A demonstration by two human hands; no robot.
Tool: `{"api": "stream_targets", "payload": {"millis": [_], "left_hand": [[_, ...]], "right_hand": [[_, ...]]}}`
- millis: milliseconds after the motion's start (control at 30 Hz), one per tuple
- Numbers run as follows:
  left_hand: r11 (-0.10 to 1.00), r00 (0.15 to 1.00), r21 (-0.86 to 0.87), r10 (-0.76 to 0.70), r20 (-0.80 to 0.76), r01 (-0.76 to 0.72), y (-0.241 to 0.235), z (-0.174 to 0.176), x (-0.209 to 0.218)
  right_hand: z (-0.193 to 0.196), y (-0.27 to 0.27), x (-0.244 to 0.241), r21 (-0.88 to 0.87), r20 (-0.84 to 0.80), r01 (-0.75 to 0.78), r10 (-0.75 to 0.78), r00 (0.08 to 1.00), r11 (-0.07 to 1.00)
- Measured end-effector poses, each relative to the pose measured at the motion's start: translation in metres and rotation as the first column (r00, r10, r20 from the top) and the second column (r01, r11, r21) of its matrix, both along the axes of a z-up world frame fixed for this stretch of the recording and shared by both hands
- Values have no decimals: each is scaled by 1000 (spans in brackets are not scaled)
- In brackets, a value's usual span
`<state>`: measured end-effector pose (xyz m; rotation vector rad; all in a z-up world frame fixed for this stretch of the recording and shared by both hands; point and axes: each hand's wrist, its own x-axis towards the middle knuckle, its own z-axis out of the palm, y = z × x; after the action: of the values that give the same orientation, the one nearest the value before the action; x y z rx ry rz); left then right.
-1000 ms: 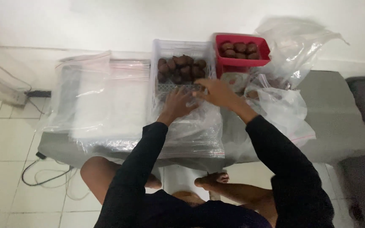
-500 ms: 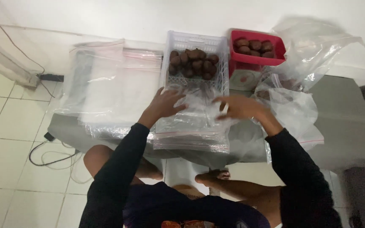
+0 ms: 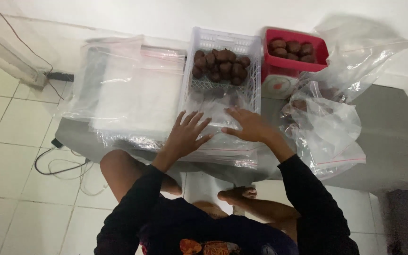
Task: The person sits on the floor and transfers brown potatoes from a white plastic basket into a clear plastic bag. They then seal the bag and place it on a stack of other bags. The person repeats this process, moving potatoes from the basket to the bag and then sealing it.
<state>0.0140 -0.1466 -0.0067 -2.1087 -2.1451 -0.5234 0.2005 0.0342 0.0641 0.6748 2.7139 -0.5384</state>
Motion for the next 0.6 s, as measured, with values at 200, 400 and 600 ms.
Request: {"api": "stream_targets", "payload": {"millis": [200, 400, 600], "left_hand": [[993, 997, -112, 47, 53, -41, -21, 38, 11], [928, 854, 81, 298, 428, -364, -59, -4, 4], [913, 383, -204, 341, 859, -354, -93, -17, 19]], "right_hand": [[-9, -13, 24, 27, -159, 0, 4, 987, 1000], [-15, -44, 77, 296, -269, -12, 95, 959, 955], [-33, -45, 109, 225, -490, 117, 8, 872, 967]]}}
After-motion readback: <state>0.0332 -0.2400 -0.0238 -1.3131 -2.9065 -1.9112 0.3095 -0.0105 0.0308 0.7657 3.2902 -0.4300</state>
